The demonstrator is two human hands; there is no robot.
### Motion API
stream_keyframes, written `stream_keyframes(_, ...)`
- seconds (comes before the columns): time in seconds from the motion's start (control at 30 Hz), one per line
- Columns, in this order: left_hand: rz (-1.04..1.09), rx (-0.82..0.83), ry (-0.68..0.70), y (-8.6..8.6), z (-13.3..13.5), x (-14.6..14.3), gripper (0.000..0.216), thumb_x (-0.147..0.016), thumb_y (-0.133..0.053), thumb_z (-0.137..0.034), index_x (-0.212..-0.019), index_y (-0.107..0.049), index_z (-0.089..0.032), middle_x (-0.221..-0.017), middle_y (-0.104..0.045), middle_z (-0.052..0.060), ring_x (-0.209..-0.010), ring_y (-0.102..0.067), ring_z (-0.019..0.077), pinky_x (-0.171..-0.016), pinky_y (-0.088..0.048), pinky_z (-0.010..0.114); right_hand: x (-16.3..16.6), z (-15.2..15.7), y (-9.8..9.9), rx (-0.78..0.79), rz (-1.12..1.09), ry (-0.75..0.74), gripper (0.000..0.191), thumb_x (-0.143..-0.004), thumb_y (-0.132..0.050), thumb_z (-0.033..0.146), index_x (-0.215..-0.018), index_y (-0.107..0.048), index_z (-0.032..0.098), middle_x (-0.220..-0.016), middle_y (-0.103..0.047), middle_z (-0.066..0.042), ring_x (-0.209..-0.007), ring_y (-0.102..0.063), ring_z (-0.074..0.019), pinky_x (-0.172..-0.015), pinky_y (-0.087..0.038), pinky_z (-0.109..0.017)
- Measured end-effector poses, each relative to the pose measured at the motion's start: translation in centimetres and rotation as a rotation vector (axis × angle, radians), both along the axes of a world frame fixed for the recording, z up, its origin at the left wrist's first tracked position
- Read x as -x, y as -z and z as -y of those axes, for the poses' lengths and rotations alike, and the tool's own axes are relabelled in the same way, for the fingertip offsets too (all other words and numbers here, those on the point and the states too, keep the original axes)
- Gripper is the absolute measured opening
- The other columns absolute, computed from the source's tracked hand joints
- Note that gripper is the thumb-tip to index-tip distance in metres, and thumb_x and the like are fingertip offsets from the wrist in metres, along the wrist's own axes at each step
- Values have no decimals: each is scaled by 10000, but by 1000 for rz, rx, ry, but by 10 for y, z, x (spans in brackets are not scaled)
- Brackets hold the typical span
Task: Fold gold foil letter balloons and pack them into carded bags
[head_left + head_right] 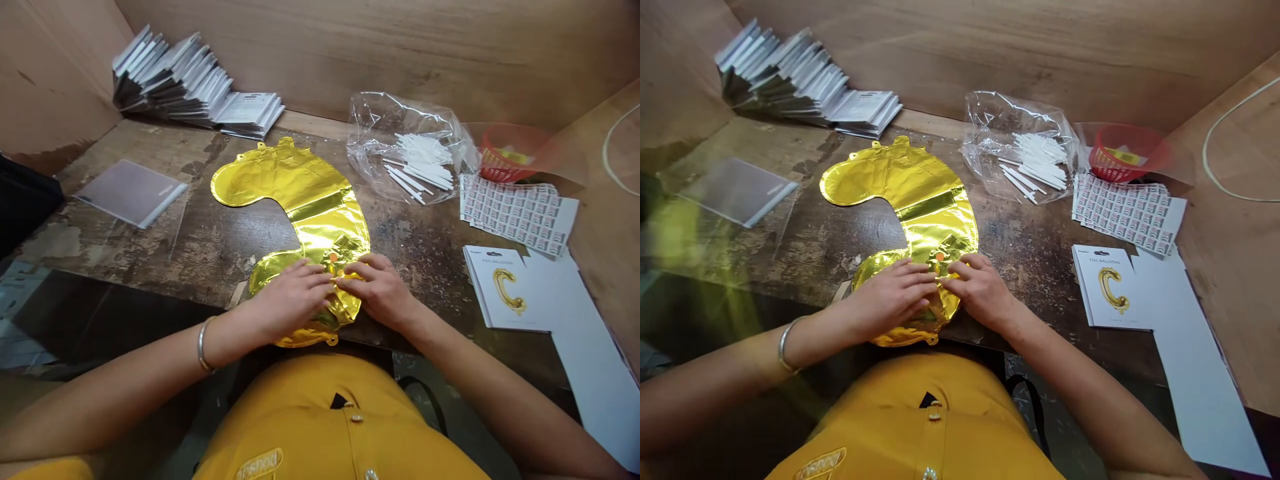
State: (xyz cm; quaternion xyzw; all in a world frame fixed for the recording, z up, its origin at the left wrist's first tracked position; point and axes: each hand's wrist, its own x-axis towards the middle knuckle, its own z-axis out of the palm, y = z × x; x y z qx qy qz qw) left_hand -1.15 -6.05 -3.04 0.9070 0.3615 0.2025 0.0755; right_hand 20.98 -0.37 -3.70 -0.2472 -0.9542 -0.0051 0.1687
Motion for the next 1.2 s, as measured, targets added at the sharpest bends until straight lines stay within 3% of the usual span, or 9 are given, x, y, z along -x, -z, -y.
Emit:
stream_keyframes(0.17, -99, -46, -1, 22, -14, 15, 331, -983, -462, -292, -1244, -609, -153, -1297, -638, 81, -1158, -598, 262, -1021, -453, 454, -8, 15, -10, 3, 36, 98, 327, -927, -533, 144, -1224, -658, 198, -1221, -683, -70, -1144, -538, -259, -1018, -420, -429)
stream_keyframes(0.27, -55, -4, -7, 16, -12, 15, 329, -965, -489, -305, -1223, -616, -147, -1273, -650, 99, -1153, -600, 261, -1013, -463, 444, -7, 36, -9, 48, -8, 210, 319, -921, -511, 124, -1195, -674, 135, -1204, -688, -126, -1023, -592, -267, -934, -489, -441)
stream_keyframes(0.4, 63, 110, -32, 5, -17, 25, 549, -859, -637, -413, -1320, -529, -135, -1267, -640, 121, -1163, -582, 260, -1025, -462, 424, -18, 38, 2, 305, -311, 305, 379, -858, -492, 43, -1110, -713, 220, -1090, -739, -54, -938, -634, -218, -830, -558, -389)
stream_keyframes(0.47, 100, 87, -21, 4, -20, 29, 598, -832, -668, -360, -1357, -493, -132, -1293, -620, 128, -1207, -550, 266, -1046, -446, 431, -24, 34, 5, 419, -395, 277, 431, -825, -488, 18, -1111, -708, 254, -1073, -744, -23, -951, -642, -192, -837, -563, -363)
stream_keyframes(0.57, 90, 36, 64, 8, -20, 27, 371, -875, -578, -198, -1243, -590, -151, -1203, -667, 109, -1150, -580, 249, -990, -484, 415, -25, 33, 4, 403, -337, 191, 393, -831, -514, 36, -1087, -714, 257, -1085, -738, -26, -985, -627, -204, -887, -539, -394)
stream_keyframes(0.7, 117, -27, 84, 18, -12, 18, 205, -927, -501, -134, -1054, -662, -138, -1020, -711, 96, -987, -629, 215, -857, -532, 347, -20, 38, 4, 375, -292, 221, 366, -829, -533, 49, -1118, -695, 205, -1090, -707, -96, -997, -620, -223, -874, -531, -397)
stream_keyframes(0.93, 228, 70, -113, 22, 0, 21, 165, -898, -533, -108, -975, -667, -166, -937, -709, 67, -879, -603, 201, -791, -498, 336, -18, 32, 6, 376, -315, 259, 182, -888, -559, 146, -934, -727, 200, -942, -710, -84, -907, -597, -215, -805, -489, -371)
stream_keyframes(1.13, 160, 209, -405, 10, 2, 14, 202, -917, -541, -263, -738, -591, -185, -687, -606, 25, -694, -542, 190, -636, -413, 312, -4, 27, -2, 365, -128, 480, 183, -922, -560, 220, -782, -672, 184, -877, -691, -56, -858, -517, -218, -746, -375, -357)
stream_keyframes(1.2, 135, 217, -495, 8, 1, 11, 162, -899, -558, -269, -758, -542, -190, -678, -587, 14, -666, -537, 187, -617, -402, 309, 3, 25, -6, 350, -23, 550, 195, -927, -555, 236, -765, -652, 184, -849, -669, -53, -841, -498, -219, -730, -342, -351)
